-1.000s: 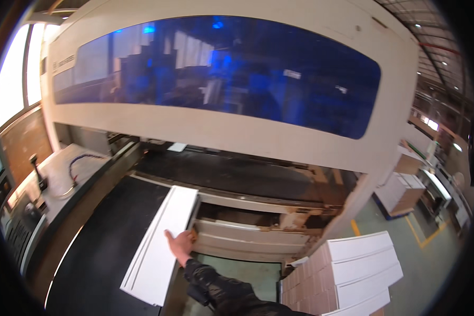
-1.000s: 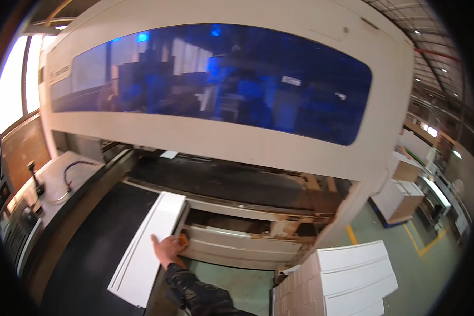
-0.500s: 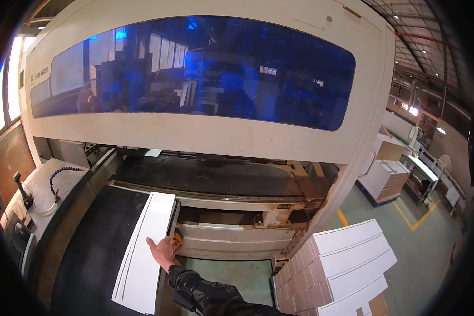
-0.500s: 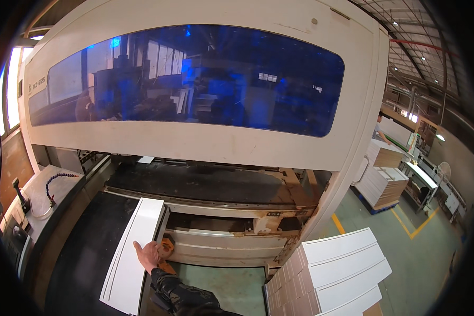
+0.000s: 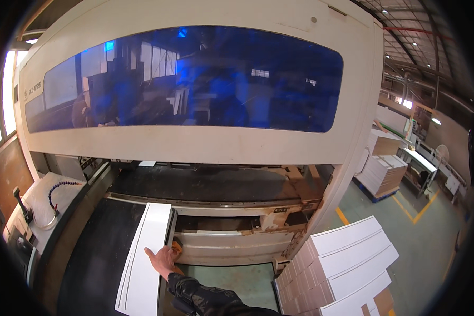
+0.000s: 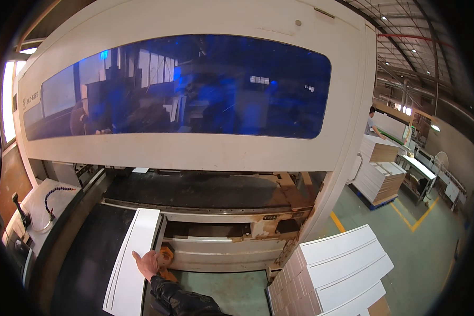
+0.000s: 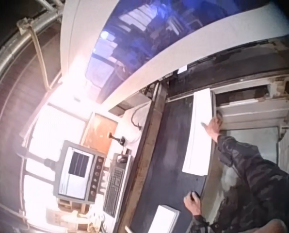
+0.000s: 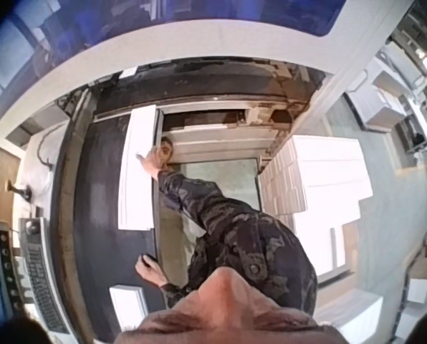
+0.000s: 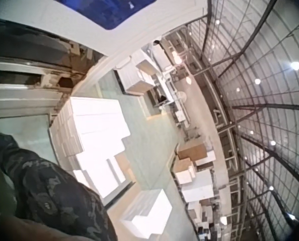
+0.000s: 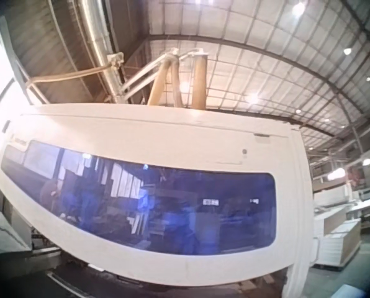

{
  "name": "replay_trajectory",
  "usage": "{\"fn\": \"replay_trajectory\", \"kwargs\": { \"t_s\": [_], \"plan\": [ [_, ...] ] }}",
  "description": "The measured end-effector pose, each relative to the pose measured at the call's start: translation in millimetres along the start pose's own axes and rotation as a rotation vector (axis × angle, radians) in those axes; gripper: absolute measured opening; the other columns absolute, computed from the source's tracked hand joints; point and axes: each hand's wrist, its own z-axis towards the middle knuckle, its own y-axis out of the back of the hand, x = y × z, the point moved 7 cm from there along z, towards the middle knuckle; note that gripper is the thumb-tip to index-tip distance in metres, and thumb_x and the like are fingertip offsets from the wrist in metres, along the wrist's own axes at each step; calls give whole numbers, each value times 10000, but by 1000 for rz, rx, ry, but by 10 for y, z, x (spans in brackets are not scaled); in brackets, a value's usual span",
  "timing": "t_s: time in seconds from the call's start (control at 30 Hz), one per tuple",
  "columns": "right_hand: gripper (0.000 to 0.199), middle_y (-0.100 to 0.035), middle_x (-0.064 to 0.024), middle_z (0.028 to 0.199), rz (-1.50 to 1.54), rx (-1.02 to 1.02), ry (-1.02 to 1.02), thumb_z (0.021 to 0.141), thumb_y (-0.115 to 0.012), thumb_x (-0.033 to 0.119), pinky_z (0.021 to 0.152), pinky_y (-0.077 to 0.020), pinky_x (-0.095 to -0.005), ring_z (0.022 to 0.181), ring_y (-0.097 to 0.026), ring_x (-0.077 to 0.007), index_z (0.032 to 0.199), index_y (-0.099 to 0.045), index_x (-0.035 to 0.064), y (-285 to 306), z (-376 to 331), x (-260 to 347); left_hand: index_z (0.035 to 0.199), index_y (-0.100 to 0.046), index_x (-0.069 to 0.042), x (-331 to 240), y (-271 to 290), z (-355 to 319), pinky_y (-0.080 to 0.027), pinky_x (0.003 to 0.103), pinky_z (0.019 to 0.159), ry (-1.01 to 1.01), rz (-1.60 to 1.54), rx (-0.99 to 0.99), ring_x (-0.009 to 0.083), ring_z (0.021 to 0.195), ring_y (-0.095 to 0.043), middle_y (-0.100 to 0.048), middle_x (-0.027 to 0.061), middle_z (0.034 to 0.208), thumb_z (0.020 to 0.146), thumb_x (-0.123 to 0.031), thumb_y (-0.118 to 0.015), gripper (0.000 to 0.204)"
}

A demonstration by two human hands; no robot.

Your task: Trimming the edges of wooden boards using a utility knife and feeding them into a processing machine in a furniture factory.

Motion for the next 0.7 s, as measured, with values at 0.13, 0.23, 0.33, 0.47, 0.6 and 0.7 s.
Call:
{"fn": "replay_trajectory", "kwargs": {
  "t_s": [0.13,0.23,0.33,0.47,0.6,0.7],
  "plan": [
    [1081,-526,-368,1401,152,51,-64,971,-671,806,1018,-555,-604,1301,-628,-523,1424,-471,-155,156,-122,-159,1112,-782,50,-46,95,-73,-571,512,902,-19,-15,-2,449,961,-694,-730,256,1036,1068,-190,-751,246],
    [984,-428,-423,1547,251,-45,-39,1014,-654,732,1171,-436,-630,1450,-468,-582,1472,-474,-121,317,-302,-608,1105,-785,59,-38,130,-215,-567,524,897,-95,-53,4,458,956,-691,-734,268,1027,1060,-209,-761,272],
    [625,-593,-413,1375,221,-66,56,1067,-663,517,1088,-465,-666,1322,-558,-591,1318,-557,-47,499,-1000,-1047,1101,-790,71,-108,285,-409,-560,543,896,-151,-47,8,476,947,-686,-737,293,1027,1061,-257,-753,332],
    [262,-773,-179,1028,575,524,-96,1047,-674,276,938,-568,-579,999,-720,-445,1147,-729,40,204,-1986,-2275,1083,-796,67,-203,384,-652,-558,557,886,-270,-78,90,481,938,-688,-741,299,1017,1070,-317,-736,389],
    [256,-753,-109,776,651,425,-114,1058,-690,232,642,-550,-385,682,-689,-204,1005,-786,1,1146,-3278,-2522,1077,-799,60,-90,563,-914,-561,562,877,-305,-100,138,481,936,-692,-746,298,1012,1052,-376,-766,439],
    [373,-738,-179,758,460,62,135,1042,-682,351,620,-526,-473,664,-706,-281,892,-775,22,1965,-3760,-2667,1073,-800,56,-230,697,-1086,-563,566,871,-337,-117,168,482,935,-696,-750,298,1008,1038,-421,-788,478]
  ]
}}
